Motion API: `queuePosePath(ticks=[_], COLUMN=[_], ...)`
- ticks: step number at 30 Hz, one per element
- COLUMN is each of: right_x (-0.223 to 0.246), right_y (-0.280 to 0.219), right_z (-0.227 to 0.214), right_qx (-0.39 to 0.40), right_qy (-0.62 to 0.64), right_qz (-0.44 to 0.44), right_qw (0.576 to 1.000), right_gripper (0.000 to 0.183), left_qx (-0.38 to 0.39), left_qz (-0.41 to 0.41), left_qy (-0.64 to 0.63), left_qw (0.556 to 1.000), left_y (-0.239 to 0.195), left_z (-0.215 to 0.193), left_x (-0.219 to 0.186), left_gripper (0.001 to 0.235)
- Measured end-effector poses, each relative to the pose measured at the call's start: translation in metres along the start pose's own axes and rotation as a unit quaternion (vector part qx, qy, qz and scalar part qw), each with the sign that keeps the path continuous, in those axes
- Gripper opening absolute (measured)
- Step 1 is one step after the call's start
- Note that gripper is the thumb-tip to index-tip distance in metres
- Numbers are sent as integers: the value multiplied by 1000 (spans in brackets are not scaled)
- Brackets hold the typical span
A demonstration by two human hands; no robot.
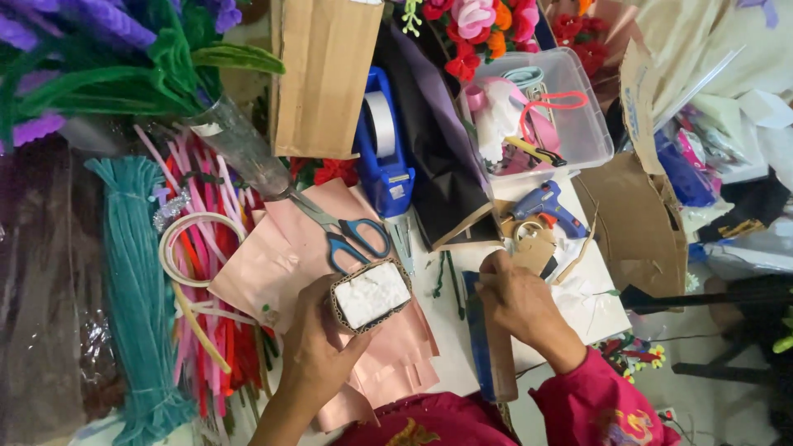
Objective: Assembling a cardboard base for a craft project by folding and taping pieces together.
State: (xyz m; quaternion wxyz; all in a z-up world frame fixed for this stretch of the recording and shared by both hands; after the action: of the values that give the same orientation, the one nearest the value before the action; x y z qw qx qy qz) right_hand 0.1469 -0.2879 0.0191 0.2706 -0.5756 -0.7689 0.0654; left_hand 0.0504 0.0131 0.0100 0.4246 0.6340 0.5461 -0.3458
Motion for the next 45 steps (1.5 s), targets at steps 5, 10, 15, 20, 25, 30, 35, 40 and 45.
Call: queuePosePath(ticks=[5, 10, 15, 20, 25, 30, 35, 40, 45], right_x=[13, 40, 59, 49, 23, 13, 4, 1, 4], right_y=[-37, -53, -48, -20, -2, -1, -1, 4, 9], right_z=[-58, -85, -65, -33, -12, -5, -6, -1, -4], right_qx=[-55, -229, -334, -265, -236, -210, -221, -198, -153], right_qy=[254, 493, 543, 380, 412, 468, 527, 513, 490], right_qz=[-45, -181, -291, -442, -451, -449, -441, -421, -454], right_qw=[964, 820, 713, 768, 756, 732, 692, 721, 728], right_gripper=[9, 47, 68, 17, 12, 15, 14, 16, 17], left_qx=[3, 4, 19, 42, 66, 97, 117, 118, 43], left_qz=[-5, -29, 12, 13, 11, 3, -42, -24, 148], left_qy=[-7, 22, 37, 17, -10, -57, -78, -73, -7], left_qw=[1000, 999, 999, 999, 998, 994, 989, 990, 988], left_y=[0, -1, 0, 1, 1, 4, 8, 9, 6], left_z=[1, 3, 2, -4, -8, -10, -20, -23, -19], left_x=[2, 8, 12, 9, 8, 11, 4, 4, 10], left_gripper=[83, 86, 89, 87, 77, 79, 81, 81, 87])
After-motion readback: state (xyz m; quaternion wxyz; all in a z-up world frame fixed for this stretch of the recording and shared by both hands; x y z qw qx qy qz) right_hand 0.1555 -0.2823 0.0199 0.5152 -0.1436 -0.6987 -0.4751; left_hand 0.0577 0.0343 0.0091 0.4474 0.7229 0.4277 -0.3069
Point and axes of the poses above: each hand's wrist, its own y-axis towards the middle knuckle, its own z-axis out of the palm, x = y × z, the point moved 1 cm from there along y, towards the middle knuckle, and after that the axes turned 14 degrees about x, right-handed, at the moved point
